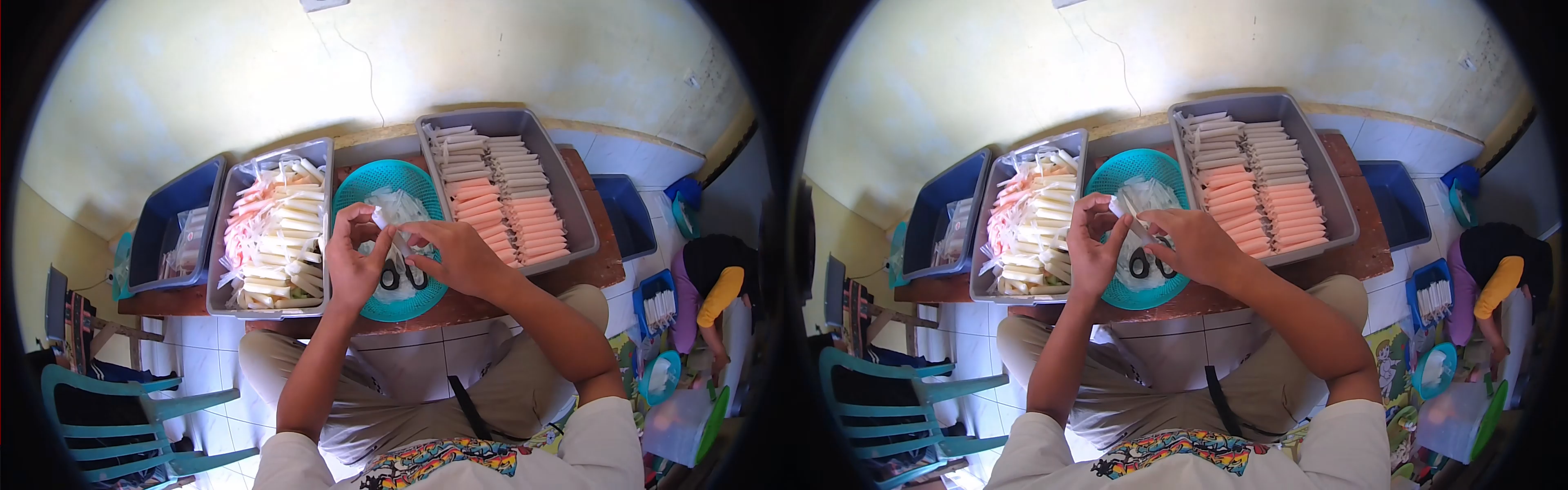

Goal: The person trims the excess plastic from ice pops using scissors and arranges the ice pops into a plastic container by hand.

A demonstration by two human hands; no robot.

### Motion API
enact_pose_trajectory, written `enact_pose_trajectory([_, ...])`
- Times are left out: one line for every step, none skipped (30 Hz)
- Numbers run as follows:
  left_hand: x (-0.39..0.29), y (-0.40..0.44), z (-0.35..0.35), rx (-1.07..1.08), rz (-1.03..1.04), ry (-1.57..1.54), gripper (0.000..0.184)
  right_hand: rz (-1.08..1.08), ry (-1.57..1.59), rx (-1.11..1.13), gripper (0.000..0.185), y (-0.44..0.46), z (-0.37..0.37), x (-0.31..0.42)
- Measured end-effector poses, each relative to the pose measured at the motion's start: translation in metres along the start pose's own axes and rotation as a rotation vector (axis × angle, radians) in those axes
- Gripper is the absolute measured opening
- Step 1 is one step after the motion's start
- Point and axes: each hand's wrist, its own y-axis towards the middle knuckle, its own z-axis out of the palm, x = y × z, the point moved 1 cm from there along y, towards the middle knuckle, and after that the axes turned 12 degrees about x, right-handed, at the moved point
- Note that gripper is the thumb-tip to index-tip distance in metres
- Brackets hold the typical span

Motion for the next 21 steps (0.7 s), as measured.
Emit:
enact_pose_trajectory([-0.002,0.002,0.005,0.002,-0.002,-0.05,0.043,0.004,-0.003,-0.018,0.044,-0.003,-0.003,-0.001])
enact_pose_trajectory([-0.003,0.005,0.01,0.013,0.004,-0.048,0.043,0.009,-0.006,-0.036,0.038,-0.007,-0.007,-0.002])
enact_pose_trajectory([-0.004,0.008,0.014,0.009,0.007,-0.113,0.043,0.012,-0.007,-0.047,0.038,-0.01,-0.012,-0.002])
enact_pose_trajectory([-0.006,0.01,0.02,0.001,0.007,-0.18,0.043,0.022,-0.021,-0.073,0.035,-0.013,-0.02,-0.001])
enact_pose_trajectory([-0.009,0.012,0.026,0.005,0.009,-0.182,0.043,0.032,-0.034,-0.096,0.032,-0.016,-0.027,-0.002])
enact_pose_trajectory([-0.011,0.015,0.032,0.025,-0.021,-0.256,0.044,0.034,-0.035,-0.098,0.032,-0.018,-0.031,-0.005])
enact_pose_trajectory([-0.013,0.019,0.039,0.047,-0.05,-0.33,0.045,0.062,-0.023,-0.102,0.029,-0.021,-0.035,-0.008])
enact_pose_trajectory([-0.012,0.023,0.046,0.041,-0.048,-0.322,0.043,0.091,-0.012,-0.107,0.027,-0.023,-0.04,-0.012])
enact_pose_trajectory([-0.01,0.026,0.053,0.048,-0.045,-0.325,0.043,0.095,-0.016,-0.113,0.027,-0.025,-0.047,-0.013])
enact_pose_trajectory([-0.008,0.03,0.059,0.046,-0.026,-0.339,0.041,0.111,-0.041,-0.109,0.026,-0.027,-0.054,-0.013])
enact_pose_trajectory([-0.005,0.033,0.065,0.043,-0.008,-0.353,0.04,0.129,-0.066,-0.104,0.025,-0.029,-0.061,-0.015])
enact_pose_trajectory([-0.002,0.036,0.072,0.049,-0.007,-0.357,0.04,0.134,-0.07,-0.108,0.025,-0.031,-0.066,-0.018])
enact_pose_trajectory([-0.001,0.039,0.078,0.058,0.0,-0.337,0.038,0.136,-0.081,-0.107,0.024,-0.034,-0.072,-0.023])
enact_pose_trajectory([0.0,0.042,0.084,0.066,0.006,-0.315,0.035,0.137,-0.091,-0.106,0.023,-0.036,-0.078,-0.028])
enact_pose_trajectory([0.002,0.045,0.091,0.069,0.006,-0.318,0.035,0.141,-0.093,-0.108,0.023,-0.038,-0.084,-0.034])
enact_pose_trajectory([0.003,0.05,0.098,0.086,-0.017,-0.33,0.034,0.155,-0.148,-0.147,0.022,-0.042,-0.09,-0.04])
enact_pose_trajectory([0.005,0.055,0.104,0.102,-0.042,-0.341,0.032,0.17,-0.2,-0.184,0.02,-0.044,-0.095,-0.046])
enact_pose_trajectory([0.011,0.062,0.11,0.126,-0.05,-0.325,0.034,0.174,-0.198,-0.18,0.02,-0.046,-0.1,-0.054])
enact_pose_trajectory([0.017,0.07,0.115,0.124,-0.053,-0.33,0.034,0.231,-0.208,-0.18,0.02,-0.047,-0.105,-0.062])
enact_pose_trajectory([0.022,0.08,0.121,0.165,-0.046,-0.242,0.033,0.285,-0.222,-0.181,0.02,-0.047,-0.112,-0.07])
enact_pose_trajectory([0.026,0.09,0.126,0.208,-0.037,-0.152,0.033,0.287,-0.226,-0.181,0.02,-0.046,-0.117,-0.077])
